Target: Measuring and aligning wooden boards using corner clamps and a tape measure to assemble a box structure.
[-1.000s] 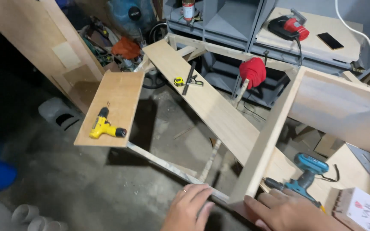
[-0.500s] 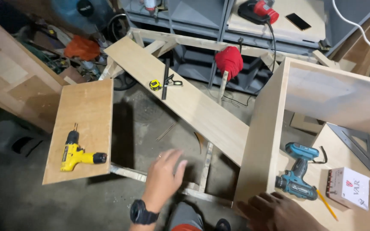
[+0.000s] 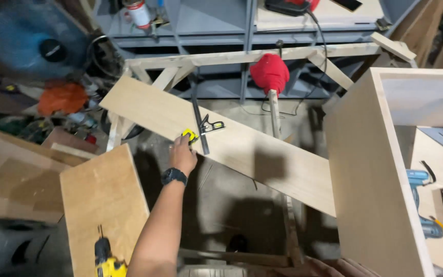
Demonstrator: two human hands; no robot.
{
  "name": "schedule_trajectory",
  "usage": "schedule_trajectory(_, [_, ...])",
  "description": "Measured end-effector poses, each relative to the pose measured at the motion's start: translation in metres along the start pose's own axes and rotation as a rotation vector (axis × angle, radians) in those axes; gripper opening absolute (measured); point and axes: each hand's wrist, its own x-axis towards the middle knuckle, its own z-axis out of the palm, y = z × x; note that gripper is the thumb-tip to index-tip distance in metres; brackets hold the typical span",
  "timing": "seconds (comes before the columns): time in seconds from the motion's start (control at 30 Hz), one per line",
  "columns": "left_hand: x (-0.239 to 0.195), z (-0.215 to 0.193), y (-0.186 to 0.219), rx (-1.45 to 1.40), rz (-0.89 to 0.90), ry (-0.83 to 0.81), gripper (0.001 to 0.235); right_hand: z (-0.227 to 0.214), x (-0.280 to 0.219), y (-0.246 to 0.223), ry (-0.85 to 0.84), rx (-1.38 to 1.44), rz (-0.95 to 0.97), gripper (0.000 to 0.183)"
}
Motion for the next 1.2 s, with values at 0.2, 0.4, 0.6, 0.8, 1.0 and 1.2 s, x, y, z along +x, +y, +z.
schedule_trajectory(0.2, [0.075, 0.052, -0.056, 0.150, 0.242, -0.131, 0.090, 0.034, -0.002, -0.017, 0.077, -0.067, 0.091, 0.060])
schedule_trajectory(0.4, [0.077, 0.029, -0.048, 0.126, 0.180, -0.183, 0.069, 0.011, 0.012, -0.047, -0.004, 0.177, 0.153, 0.045])
schedule_trajectory(0.6, [0.032, -0.014, 0.001, -0.060, 0.097, 0.138, 0.054, 0.009, -0.006, -0.064, 0.092, 0.109, 0.115, 0.043])
schedule_trajectory(0.8, [-0.175, -0.114, 0.177, -1.104, -0.038, -0.156, 0.026, -0.061, -0.044, -0.073, 0.228, 0.271, 0.146, 0.033])
schedule_trajectory(1.0, [-0.366, -0.060, 0.296, -1.419, 0.729, -0.979, 0.057, -0.118, -0.139, -0.086, 0.571, 0.641, 0.377, 0.088])
schedule_trajectory(1.2, [-0.541, -0.032, 0.421, -1.593, 0.167, -1.355, 0.060, -0.117, -0.274, -0.069, 0.719, 0.434, 0.636, 0.044])
